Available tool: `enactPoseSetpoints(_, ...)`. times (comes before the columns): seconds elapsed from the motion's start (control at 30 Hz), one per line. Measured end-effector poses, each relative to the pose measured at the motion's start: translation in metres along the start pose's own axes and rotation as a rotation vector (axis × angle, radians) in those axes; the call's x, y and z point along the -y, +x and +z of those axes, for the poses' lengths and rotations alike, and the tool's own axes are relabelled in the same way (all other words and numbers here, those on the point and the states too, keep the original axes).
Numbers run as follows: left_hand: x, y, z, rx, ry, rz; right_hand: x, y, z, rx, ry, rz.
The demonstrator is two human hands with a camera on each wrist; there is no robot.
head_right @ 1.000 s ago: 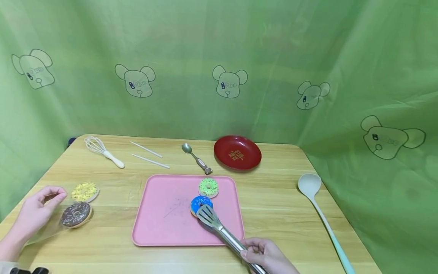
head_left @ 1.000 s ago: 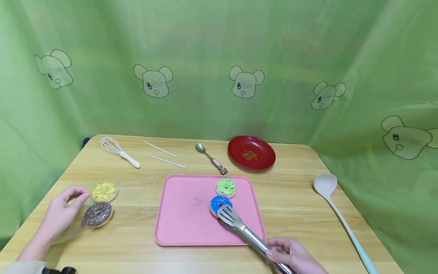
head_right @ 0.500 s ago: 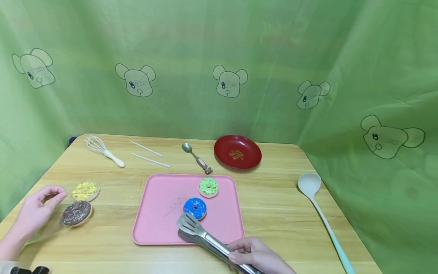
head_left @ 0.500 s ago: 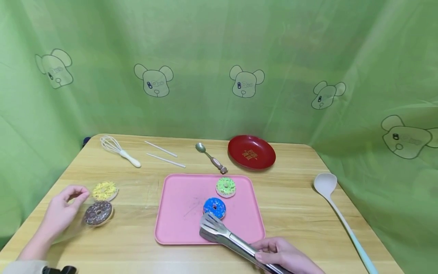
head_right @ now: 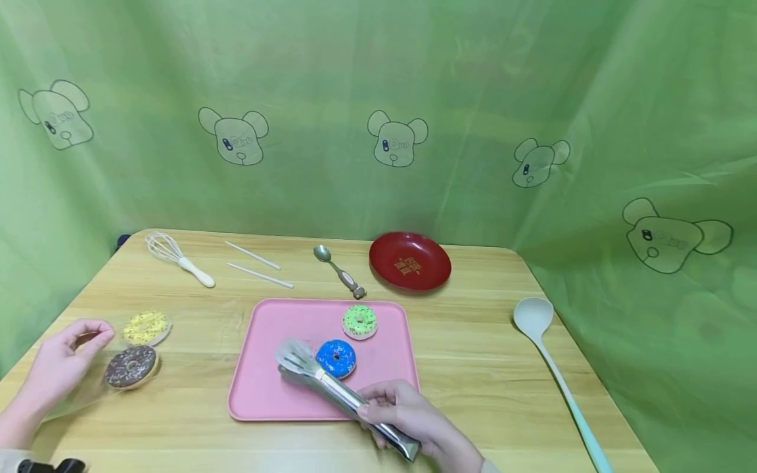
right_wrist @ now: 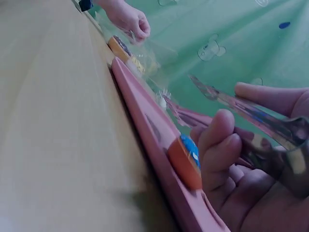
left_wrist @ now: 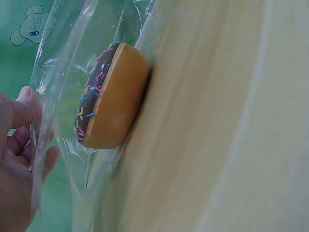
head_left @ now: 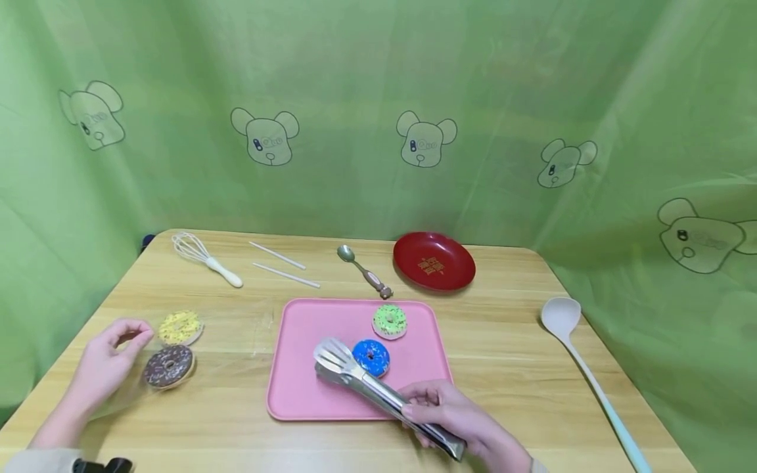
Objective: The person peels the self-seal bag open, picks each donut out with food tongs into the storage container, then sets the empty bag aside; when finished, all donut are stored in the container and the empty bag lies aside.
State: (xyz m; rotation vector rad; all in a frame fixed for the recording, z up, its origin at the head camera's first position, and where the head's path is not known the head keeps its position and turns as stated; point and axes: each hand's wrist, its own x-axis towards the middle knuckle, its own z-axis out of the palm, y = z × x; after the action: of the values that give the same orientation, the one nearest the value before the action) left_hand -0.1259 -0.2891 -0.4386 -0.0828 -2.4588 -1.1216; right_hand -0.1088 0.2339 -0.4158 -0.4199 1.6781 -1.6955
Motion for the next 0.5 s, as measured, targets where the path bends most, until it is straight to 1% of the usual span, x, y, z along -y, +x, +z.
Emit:
enactPoseSetpoints(0.23, 0.001, 0.000, 0.000, 0.001, 0.001, -0.005, 0.014, 0.032, 0.009, -0.049, -0.066, -0.053)
enactPoseSetpoints(0.3, 0.001, 0.000, 0.000, 0.000, 0.005, -0.001, 0.018, 0.039, 0.011, -0.072, -0.071, -0.050)
enactPoseSetpoints(0.5, 0.001, 0.000, 0.000, -0.006, 0.010, 0.008, 0.029, 0.060, 0.022, -0.161, -0.072, 0.000)
